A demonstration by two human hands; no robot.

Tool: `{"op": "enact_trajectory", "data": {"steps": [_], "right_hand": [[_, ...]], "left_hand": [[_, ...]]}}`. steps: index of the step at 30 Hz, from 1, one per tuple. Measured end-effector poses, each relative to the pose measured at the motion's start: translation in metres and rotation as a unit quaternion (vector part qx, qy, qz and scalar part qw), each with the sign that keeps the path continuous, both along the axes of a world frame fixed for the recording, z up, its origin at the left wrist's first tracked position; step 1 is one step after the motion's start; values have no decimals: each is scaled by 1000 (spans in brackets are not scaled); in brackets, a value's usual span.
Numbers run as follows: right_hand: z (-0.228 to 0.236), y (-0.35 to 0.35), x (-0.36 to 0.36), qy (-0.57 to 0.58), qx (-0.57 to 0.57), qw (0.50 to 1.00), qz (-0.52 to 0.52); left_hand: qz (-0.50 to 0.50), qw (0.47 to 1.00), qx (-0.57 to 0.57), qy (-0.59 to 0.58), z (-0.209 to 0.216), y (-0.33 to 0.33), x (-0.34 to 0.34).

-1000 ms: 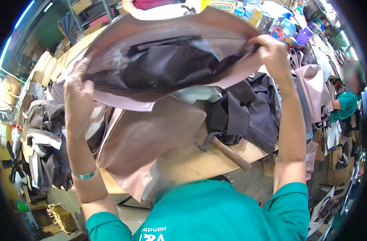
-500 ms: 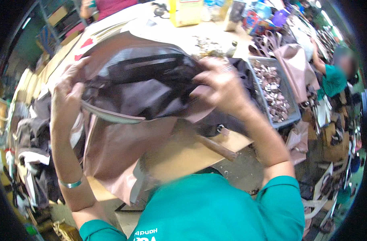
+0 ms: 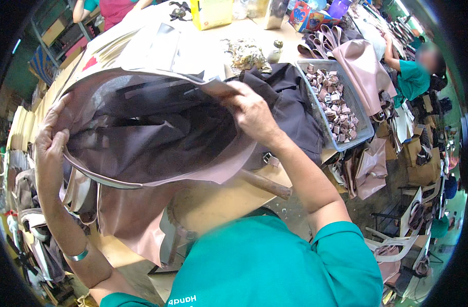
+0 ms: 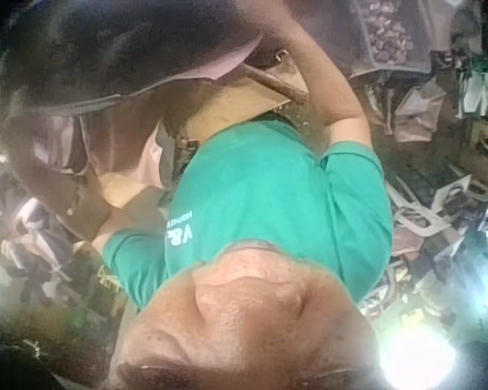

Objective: The person attaches metal hardware to the top edge of a pink handbag using a hammer, then inserts a dark fabric lining into the bag. They repeat the process on another pink handbag, securing the hardware and inserting the lining.

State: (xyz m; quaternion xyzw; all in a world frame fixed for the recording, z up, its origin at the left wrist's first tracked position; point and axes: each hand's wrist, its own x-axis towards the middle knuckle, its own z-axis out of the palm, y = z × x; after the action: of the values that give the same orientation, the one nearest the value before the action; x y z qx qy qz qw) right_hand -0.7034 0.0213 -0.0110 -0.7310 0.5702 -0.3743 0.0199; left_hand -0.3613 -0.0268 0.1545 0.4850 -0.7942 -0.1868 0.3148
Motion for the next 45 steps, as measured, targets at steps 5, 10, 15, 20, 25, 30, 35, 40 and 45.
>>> {"op": "enact_trajectory", "data": {"steps": [5, 10, 15, 20, 25, 30, 35, 40, 45], "right_hand": [[29, 28, 46, 70, -207, 973, -68], [-8, 54, 107, 27, -119, 986, 113], [-16, 39, 106, 108, -51, 988, 95], [28, 40, 87, 111, -167, 978, 47], [83, 38, 69, 145, -218, 965, 0], [96, -12, 63, 146, -80, 981, 101], [105, -45, 50, 43, 68, 984, 160], [123, -62, -34, -232, 243, 934, 121], [124, -64, -91, -357, 268, 894, 34]], "left_hand": [[9, 999, -24, -20, -2, -3, 10], [-3, 999, -39, -11, 7, 0, -17], [4, 1000, -22, 10, 9, 7, -11], [-13, 998, -47, 40, 10, 13, -8], [-56, 994, -87, 40, 17, 26, -20], [-179, 955, -195, -131, 39, 39, -38], [-92, 986, -101, 96, 20, 41, -21], [-146, 987, -34, -52, -34, 95, -8], [-110, 942, 63, -311, -172, 164, 0]]}}
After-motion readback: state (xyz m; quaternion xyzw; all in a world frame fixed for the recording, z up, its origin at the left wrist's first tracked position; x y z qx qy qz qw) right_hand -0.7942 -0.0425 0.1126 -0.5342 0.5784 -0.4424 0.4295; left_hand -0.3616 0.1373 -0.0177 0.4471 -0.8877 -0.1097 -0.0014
